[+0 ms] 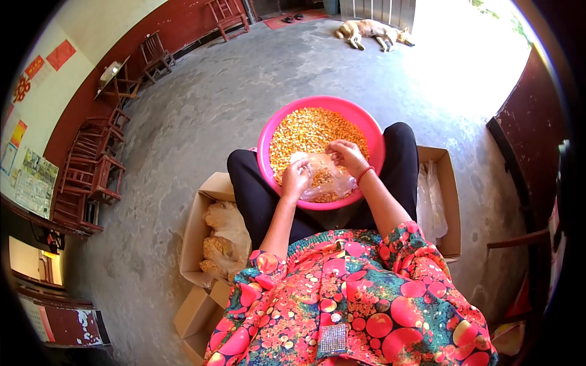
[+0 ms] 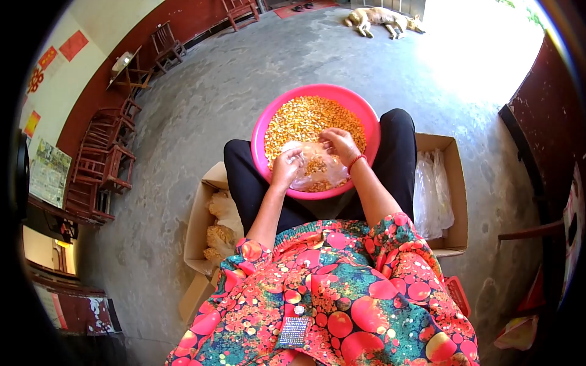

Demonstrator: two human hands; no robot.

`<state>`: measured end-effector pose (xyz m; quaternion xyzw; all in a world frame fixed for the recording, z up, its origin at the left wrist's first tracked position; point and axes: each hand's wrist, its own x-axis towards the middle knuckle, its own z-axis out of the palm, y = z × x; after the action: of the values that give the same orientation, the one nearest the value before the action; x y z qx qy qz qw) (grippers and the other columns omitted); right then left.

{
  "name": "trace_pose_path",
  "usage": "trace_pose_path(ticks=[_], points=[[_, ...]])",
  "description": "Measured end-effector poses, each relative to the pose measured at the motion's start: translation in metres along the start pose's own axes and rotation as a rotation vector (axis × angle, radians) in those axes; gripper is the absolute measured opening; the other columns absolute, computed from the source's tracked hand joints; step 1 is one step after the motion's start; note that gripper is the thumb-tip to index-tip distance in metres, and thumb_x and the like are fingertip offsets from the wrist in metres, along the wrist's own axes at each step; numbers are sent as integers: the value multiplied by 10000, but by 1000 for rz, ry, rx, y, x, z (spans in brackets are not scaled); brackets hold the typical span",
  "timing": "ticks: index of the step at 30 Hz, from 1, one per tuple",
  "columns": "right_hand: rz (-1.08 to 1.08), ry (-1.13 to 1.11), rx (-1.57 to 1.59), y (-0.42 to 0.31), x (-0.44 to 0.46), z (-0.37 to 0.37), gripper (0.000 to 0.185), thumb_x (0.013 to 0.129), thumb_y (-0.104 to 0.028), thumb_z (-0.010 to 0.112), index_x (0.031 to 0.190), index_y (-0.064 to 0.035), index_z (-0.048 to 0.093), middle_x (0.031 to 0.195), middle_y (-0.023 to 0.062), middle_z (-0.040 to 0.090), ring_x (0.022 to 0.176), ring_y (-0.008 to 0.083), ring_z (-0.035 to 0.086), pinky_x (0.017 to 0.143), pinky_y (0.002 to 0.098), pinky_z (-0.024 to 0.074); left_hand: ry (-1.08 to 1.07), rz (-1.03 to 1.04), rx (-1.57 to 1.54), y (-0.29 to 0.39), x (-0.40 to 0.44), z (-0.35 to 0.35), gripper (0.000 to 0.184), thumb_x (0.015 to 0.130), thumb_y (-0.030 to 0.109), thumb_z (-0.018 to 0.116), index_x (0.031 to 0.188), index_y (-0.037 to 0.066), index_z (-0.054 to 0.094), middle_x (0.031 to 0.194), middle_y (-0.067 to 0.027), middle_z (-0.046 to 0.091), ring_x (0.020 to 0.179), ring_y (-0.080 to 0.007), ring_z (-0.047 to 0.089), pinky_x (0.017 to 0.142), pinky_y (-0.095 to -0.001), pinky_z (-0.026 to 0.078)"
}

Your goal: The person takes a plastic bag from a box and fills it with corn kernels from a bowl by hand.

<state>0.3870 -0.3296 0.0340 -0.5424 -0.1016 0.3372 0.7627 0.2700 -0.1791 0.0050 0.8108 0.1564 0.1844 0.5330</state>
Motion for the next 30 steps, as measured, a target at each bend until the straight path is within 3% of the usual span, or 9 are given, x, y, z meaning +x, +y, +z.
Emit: trace_pose_path(ticks=[3,5,8,9,12,19,22,24,30], points=[[-41,175,-30,15,15,-18,136,797,-174,541,845,-58,593,677,3,570,497,51,462,433,191,398,5,2,9,9,-4,-2,235,716,4,504,930,-20,598,835,-122,617,712,-159,590,645,-257,465],[-25,358,-626,27,23,-23,227,756,-175,567,951,-62,574,760,73,587,613,144,550,531,269,464,18,12,35,14,-7,-2,230,704,39,516,909,3,613,817,-150,626,744,-207,614,675,-288,468],[-134,359,-1368,44,17,-17,349,717,-163,569,1055,-84,526,921,159,572,828,277,568,715,357,466,-6,18,22,13,-6,-3,230,728,-9,508,939,-17,599,819,-79,613,649,-102,555,591,-221,443],[-78,296,-1342,42,13,-13,397,707,-168,557,1093,-103,494,1071,204,507,993,350,492,845,395,404,-22,3,21,13,-6,-3,228,729,-11,506,938,-19,598,820,-77,612,659,-102,555,597,-223,444],[-93,175,-1433,40,12,-10,334,707,-172,544,1034,-105,536,1026,183,543,946,326,524,817,388,419,-36,2,19,12,-5,-3,228,732,-13,498,936,-17,598,816,-71,608,678,-101,553,607,-224,445],[-117,144,-1421,38,14,-8,229,695,-168,551,912,-107,592,812,153,603,830,310,571,754,387,442,-11,39,-53,20,-8,-3,215,705,12,482,854,35,636,734,-114,625,699,-181,606,653,-276,463],[-251,267,-1172,36,18,-11,186,710,-150,552,876,-74,585,725,133,606,679,256,595,593,347,476,-136,-43,6,19,-7,-7,249,711,-53,433,831,17,641,748,-58,607,650,-80,535,585,-216,432],[42,240,-576,28,17,-12,138,734,-146,551,823,-44,574,639,81,573,551,152,563,443,269,434,-157,-26,5,19,-7,-7,249,713,-52,427,811,19,645,741,-59,610,636,-74,530,575,-215,427],[88,130,-205,9,2,-6,128,784,-177,531,810,-54,557,645,21,532,462,82,458,400,207,384,-158,2,94,26,-10,-4,237,707,-32,466,873,2,632,783,-86,625,658,-112,559,613,-244,449]])
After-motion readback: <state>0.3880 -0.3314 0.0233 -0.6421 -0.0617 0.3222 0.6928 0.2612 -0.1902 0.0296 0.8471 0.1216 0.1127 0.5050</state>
